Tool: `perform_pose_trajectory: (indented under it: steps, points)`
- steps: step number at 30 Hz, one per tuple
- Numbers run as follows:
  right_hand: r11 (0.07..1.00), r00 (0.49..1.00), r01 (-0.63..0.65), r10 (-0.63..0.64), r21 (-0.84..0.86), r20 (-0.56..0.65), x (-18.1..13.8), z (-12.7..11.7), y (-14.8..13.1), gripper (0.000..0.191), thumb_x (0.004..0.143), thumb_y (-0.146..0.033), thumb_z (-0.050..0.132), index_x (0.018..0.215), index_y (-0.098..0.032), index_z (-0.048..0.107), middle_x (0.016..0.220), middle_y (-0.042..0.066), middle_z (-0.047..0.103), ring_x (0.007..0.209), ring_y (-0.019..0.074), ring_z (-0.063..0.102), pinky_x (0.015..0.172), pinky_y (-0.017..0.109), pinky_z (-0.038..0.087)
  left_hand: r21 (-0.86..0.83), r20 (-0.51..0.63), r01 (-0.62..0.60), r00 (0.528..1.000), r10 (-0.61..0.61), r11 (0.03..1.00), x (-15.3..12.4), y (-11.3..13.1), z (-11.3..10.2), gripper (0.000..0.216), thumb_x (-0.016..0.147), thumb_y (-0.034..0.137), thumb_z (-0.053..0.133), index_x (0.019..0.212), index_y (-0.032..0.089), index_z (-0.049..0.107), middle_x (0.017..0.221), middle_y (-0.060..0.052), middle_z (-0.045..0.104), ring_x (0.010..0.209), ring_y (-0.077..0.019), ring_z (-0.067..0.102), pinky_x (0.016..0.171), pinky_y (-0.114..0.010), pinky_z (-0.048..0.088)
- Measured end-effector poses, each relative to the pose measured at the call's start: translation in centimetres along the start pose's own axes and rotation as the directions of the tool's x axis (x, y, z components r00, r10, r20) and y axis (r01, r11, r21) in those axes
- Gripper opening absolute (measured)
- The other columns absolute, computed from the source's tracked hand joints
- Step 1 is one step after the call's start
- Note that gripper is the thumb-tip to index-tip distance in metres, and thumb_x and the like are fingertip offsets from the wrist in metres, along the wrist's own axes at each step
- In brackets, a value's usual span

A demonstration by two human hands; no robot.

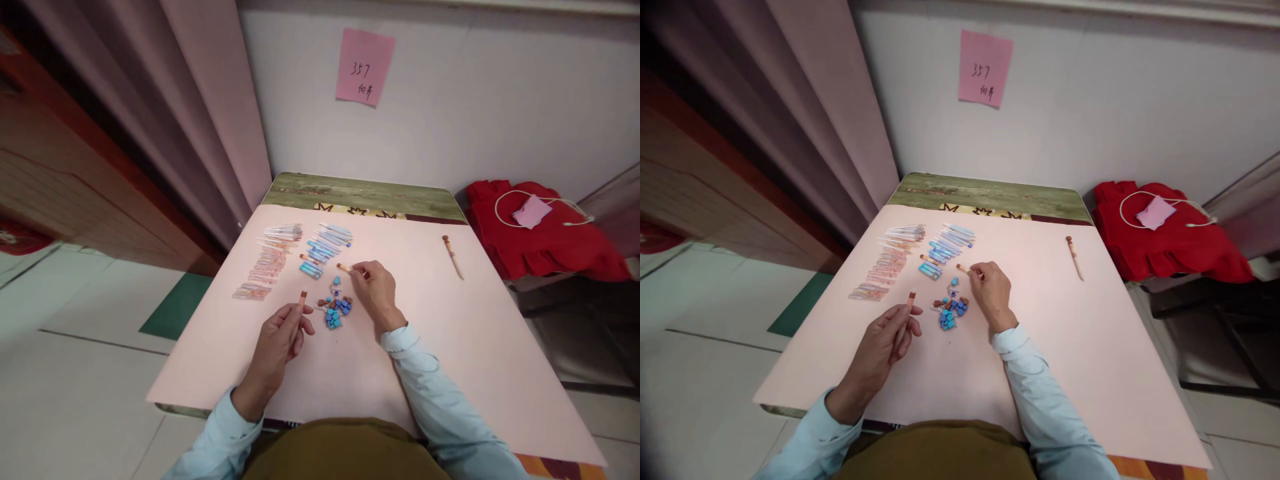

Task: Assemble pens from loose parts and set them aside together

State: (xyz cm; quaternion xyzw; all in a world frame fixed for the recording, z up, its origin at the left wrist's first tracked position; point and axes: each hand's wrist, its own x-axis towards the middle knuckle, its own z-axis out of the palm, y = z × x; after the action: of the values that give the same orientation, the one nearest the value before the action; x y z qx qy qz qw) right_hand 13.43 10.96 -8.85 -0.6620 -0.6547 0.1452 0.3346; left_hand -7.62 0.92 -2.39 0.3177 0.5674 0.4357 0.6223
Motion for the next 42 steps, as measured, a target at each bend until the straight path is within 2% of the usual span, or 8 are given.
perform_pose_trajectory:
  steps: [6, 13, 17, 23, 26, 32, 38, 42]
  points:
    - [0.953, 0.926, 0.293, -0.304, 0.082, 0.222, 0.0, -0.2, -1.1, 0.032, 0.085, -0.009, 0.056, 0.105, -0.027, 0.074, 0.107, 0.004, 0.07, 0.1, 0.019, 0.064, 0.082, 0.029, 0.049, 0.011, -0.01, 0.007, 1.0, -0.007, 1.0, 0.2, -0.2, -0.3, 0.044, 0.081, 0.057, 0.063, 0.096, 0.016, 0.065, 0.068, 0.0, 0.062, 0.04, -0.0043, 0.036, 0.037, -0.019, 0.016]
    - [0.977, 0.927, 0.197, -0.212, 0.079, 0.308, -1.1, -2.6, -1.0, 0.016, 0.086, -0.019, 0.063, 0.096, -0.025, 0.075, 0.089, 0.003, 0.072, 0.075, 0.0171, 0.065, 0.069, 0.028, 0.047, 0.016, -0.014, -0.019, 1.0, 0.019, 1.0, 0.5, -0.7, -0.6, 0.051, 0.084, 0.052, 0.062, 0.122, 0.019, 0.058, 0.072, 0.0, 0.063, 0.042, -0.0048, 0.037, 0.038, -0.018, 0.018]
    - [0.974, 0.903, 0.195, -0.223, 0.113, 0.366, -2.9, -3.0, -0.1, 0.018, 0.086, -0.021, 0.063, 0.1, -0.025, 0.074, 0.092, 0.003, 0.072, 0.075, 0.0161, 0.065, 0.068, 0.027, 0.047, 0.019, 0.053, -0.001, 0.999, 0.0, 1.0, 0.5, -0.8, 0.1, 0.048, 0.085, 0.051, 0.061, 0.12, 0.018, 0.059, 0.075, -0.001, 0.063, 0.043, -0.0045, 0.037, 0.038, -0.018, 0.018]
    - [0.981, 0.916, 0.17, -0.192, 0.093, 0.352, -3.9, -2.4, 0.4, 0.016, 0.087, -0.019, 0.062, 0.095, -0.025, 0.074, 0.091, 0.002, 0.071, 0.079, 0.0167, 0.065, 0.072, 0.028, 0.046, 0.004, 0.154, 0.017, 0.988, -0.018, 1.0, 0.1, -0.4, 1.5, 0.042, 0.087, 0.055, 0.057, 0.103, 0.016, 0.065, 0.075, -0.002, 0.065, 0.043, -0.0052, 0.038, 0.039, -0.02, 0.02]
    - [0.985, 0.927, 0.158, -0.171, 0.066, 0.333, -4.1, -2.1, 0.5, 0.012, 0.087, -0.018, 0.061, 0.092, -0.023, 0.071, 0.09, 0.002, 0.069, 0.079, 0.0169, 0.064, 0.071, 0.027, 0.046, 0.007, 0.143, 0.018, 0.99, -0.018, 1.0, -0.2, -0.2, 1.6, 0.041, 0.085, 0.054, 0.06, 0.1, 0.016, 0.065, 0.072, -0.001, 0.064, 0.043, -0.0049, 0.038, 0.039, -0.02, 0.019]
    - [0.962, 0.913, 0.27, -0.245, -0.034, 0.325, -4.8, -1.7, 0.4, 0.015, 0.093, -0.018, 0.052, 0.1, -0.023, 0.065, 0.098, 0.005, 0.065, 0.083, 0.0171, 0.063, 0.07, 0.026, 0.046, -0.082, 0.101, 0.031, 0.995, -0.022, 0.996, 0.0, -0.3, 1.4, 0.042, 0.083, 0.051, 0.064, 0.101, 0.014, 0.064, 0.072, -0.003, 0.065, 0.044, -0.0056, 0.041, 0.04, -0.02, 0.023]
    - [0.951, 0.907, 0.303, -0.308, 0.063, 0.289, -4.8, -1.9, 0.7, 0.018, 0.094, -0.019, 0.05, 0.101, -0.022, 0.067, 0.099, 0.006, 0.066, 0.089, 0.0179, 0.064, 0.08, 0.028, 0.048, -0.209, 0.05, -0.018, 0.998, 0.029, 0.978, 0.6, -0.7, 0.3, 0.035, 0.081, 0.038, 0.068, 0.103, 0.011, 0.064, 0.078, -0.006, 0.067, 0.054, -0.0081, 0.05, 0.048, -0.02, 0.036]
    - [0.965, 0.97, 0.184, -0.209, 0.185, 0.127, -4.6, -1.2, 1.2, 0.019, 0.094, -0.026, 0.052, 0.1, -0.02, 0.069, 0.098, 0.008, 0.069, 0.087, 0.0198, 0.066, 0.081, 0.032, 0.05, -0.204, 0.045, 0.031, 0.999, -0.022, 0.979, 0.6, -1.3, -0.1, 0.034, 0.08, 0.035, 0.07, 0.104, 0.011, 0.064, 0.078, -0.006, 0.069, 0.058, -0.0087, 0.054, 0.055, -0.021, 0.042]
